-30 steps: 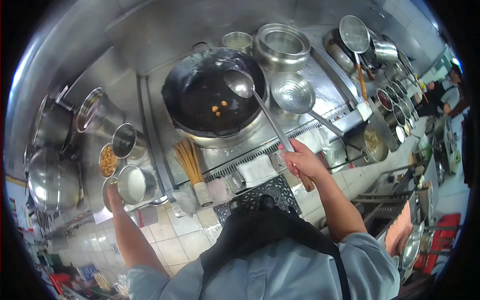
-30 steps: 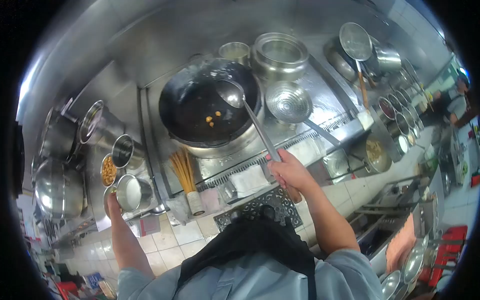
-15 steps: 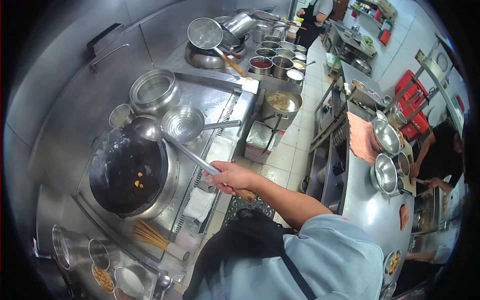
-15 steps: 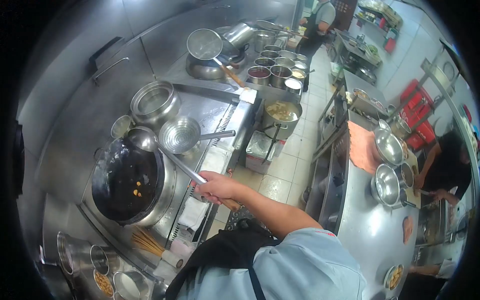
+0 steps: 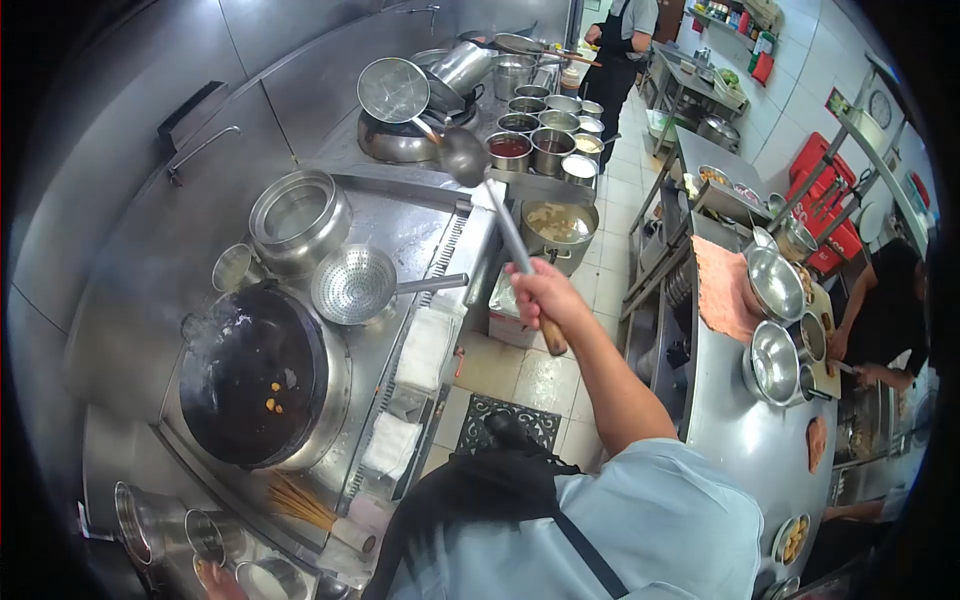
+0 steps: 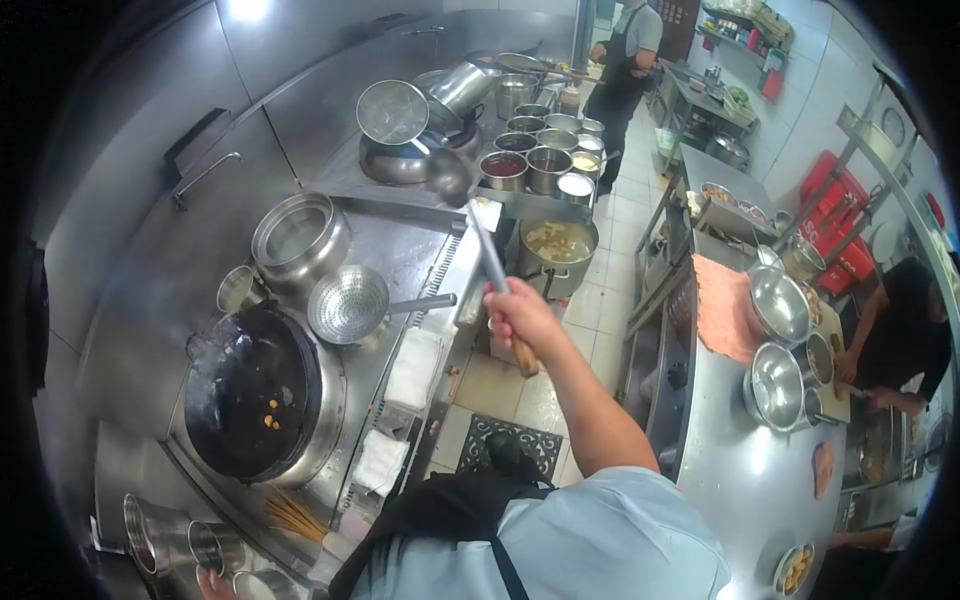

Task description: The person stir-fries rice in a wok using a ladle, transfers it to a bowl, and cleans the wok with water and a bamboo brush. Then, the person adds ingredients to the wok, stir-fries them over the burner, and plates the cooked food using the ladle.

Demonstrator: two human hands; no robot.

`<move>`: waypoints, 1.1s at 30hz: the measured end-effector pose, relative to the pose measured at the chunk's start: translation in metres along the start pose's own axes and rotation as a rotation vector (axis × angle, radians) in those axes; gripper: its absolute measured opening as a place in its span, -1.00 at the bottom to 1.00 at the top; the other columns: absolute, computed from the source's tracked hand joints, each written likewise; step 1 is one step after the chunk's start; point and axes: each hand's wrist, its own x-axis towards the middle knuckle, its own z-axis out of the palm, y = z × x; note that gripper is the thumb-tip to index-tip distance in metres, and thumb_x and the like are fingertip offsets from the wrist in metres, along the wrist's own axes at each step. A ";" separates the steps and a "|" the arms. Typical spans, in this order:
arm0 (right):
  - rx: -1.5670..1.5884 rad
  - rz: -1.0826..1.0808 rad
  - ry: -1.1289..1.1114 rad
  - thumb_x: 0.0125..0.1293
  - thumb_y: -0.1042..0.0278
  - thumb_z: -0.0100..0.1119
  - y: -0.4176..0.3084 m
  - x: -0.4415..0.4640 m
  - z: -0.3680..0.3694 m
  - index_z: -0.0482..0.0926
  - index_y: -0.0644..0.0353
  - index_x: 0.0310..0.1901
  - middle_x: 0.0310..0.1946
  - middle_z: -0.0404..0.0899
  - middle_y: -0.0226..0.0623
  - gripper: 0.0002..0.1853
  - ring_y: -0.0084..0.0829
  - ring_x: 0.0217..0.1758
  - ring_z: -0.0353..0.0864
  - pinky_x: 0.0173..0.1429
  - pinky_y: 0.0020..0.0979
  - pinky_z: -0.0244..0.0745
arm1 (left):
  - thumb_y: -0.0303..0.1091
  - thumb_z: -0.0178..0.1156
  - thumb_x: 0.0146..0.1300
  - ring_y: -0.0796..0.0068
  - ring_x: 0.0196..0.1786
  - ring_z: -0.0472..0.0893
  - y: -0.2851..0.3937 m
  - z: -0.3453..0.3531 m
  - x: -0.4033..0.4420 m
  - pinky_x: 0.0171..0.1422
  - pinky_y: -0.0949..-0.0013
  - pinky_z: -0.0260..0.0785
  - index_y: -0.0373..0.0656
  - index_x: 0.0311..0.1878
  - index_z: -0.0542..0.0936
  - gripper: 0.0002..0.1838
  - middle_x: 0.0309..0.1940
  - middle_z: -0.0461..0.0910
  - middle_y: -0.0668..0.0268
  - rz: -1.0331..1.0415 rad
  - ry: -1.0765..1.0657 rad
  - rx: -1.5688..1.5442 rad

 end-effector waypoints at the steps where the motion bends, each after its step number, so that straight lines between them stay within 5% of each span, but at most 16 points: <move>1: -0.065 -0.049 0.047 0.37 0.43 0.15 -0.009 0.019 -0.015 0.38 0.23 0.05 -0.58 0.36 -0.47 -0.72 -0.60 -0.72 0.32 -0.71 -0.44 0.27 | -0.27 0.17 0.50 0.45 0.12 0.57 -0.022 -0.006 0.045 0.17 0.36 0.50 -0.27 0.20 0.55 -0.66 0.04 0.60 0.24 0.020 -0.067 -0.146; 5: -0.166 -0.117 0.155 0.36 0.39 0.17 -0.041 0.108 -0.074 0.40 0.21 -0.14 -0.58 0.40 -0.44 -0.83 -0.56 -0.67 0.41 -0.64 -0.42 0.37 | -0.37 0.20 0.47 0.43 0.04 0.60 -0.003 0.182 0.043 0.15 0.50 0.50 -0.33 0.06 0.55 -0.76 -0.04 0.62 0.26 -0.188 -0.375 -0.327; 7: -0.244 -0.125 0.212 0.36 0.38 0.17 -0.055 0.149 -0.101 0.42 0.21 -0.21 -0.58 0.42 -0.43 -0.86 -0.55 -0.66 0.42 -0.64 -0.41 0.38 | -0.30 0.20 0.47 0.45 0.03 0.61 -0.028 0.226 0.088 0.30 0.34 0.42 -0.21 0.13 0.55 -0.73 -0.05 0.63 0.31 -0.213 -0.303 -0.276; 10: -0.348 -0.088 0.237 0.40 0.37 0.16 -0.064 0.204 -0.137 0.37 0.17 -0.29 -0.57 0.43 -0.44 -0.83 -0.58 -0.65 0.42 -0.61 -0.40 0.40 | -0.15 0.16 0.47 0.28 0.32 0.51 -0.009 0.323 0.047 0.53 -0.02 0.17 -0.08 0.31 0.51 -0.58 0.20 0.58 0.25 -0.278 -0.142 -0.023; 13: -0.308 -0.033 0.241 0.39 0.37 0.16 -0.062 0.236 -0.161 0.39 0.18 -0.33 -0.57 0.44 -0.42 -0.82 -0.55 -0.65 0.44 -0.61 -0.39 0.42 | -0.01 0.12 0.46 0.08 0.62 0.16 -0.016 0.361 0.035 0.65 -0.18 -0.26 0.06 0.46 0.42 -0.44 0.50 0.34 0.24 -0.174 0.039 0.289; 14: -0.274 -0.006 0.241 0.38 0.37 0.17 -0.061 0.243 -0.168 0.40 0.20 -0.33 -0.57 0.45 -0.39 -0.82 -0.53 -0.65 0.44 -0.61 -0.38 0.43 | 0.01 0.09 0.46 -0.01 0.71 -0.17 -0.017 0.361 0.033 0.68 -0.13 -0.47 0.05 0.54 0.34 -0.37 0.64 0.10 0.23 -0.135 -0.040 0.302; 17: -0.191 0.054 0.234 0.38 0.37 0.16 -0.056 0.256 -0.182 0.41 0.20 -0.33 -0.57 0.45 -0.39 -0.83 -0.52 -0.66 0.43 -0.61 -0.39 0.41 | 0.06 0.06 0.50 0.01 0.70 -0.12 -0.009 0.382 -0.007 0.67 -0.12 -0.37 0.15 0.57 0.30 -0.37 0.63 0.12 0.25 -0.109 -0.068 0.319; 24: 0.318 0.269 0.052 0.44 0.39 0.09 -0.057 0.275 -0.206 0.43 0.17 -0.27 -0.60 0.41 -0.51 -0.89 -0.66 -0.71 0.33 -0.65 -0.50 0.30 | 0.01 0.06 0.54 0.01 0.59 0.19 -0.022 0.432 -0.097 0.61 0.05 0.02 -0.13 0.54 0.29 -0.36 0.55 0.22 0.03 -0.107 -0.120 0.072; 33: 0.898 0.151 -0.149 0.51 0.43 -0.02 -0.092 0.265 -0.197 0.44 0.39 -0.04 -0.59 0.37 -0.61 -0.83 -0.81 -0.71 0.30 -0.68 -0.70 0.32 | -0.03 0.10 0.53 0.00 0.56 0.25 -0.049 0.450 -0.127 0.60 0.01 0.05 -0.17 0.51 0.31 -0.37 0.49 0.29 -0.02 -0.141 -0.156 0.035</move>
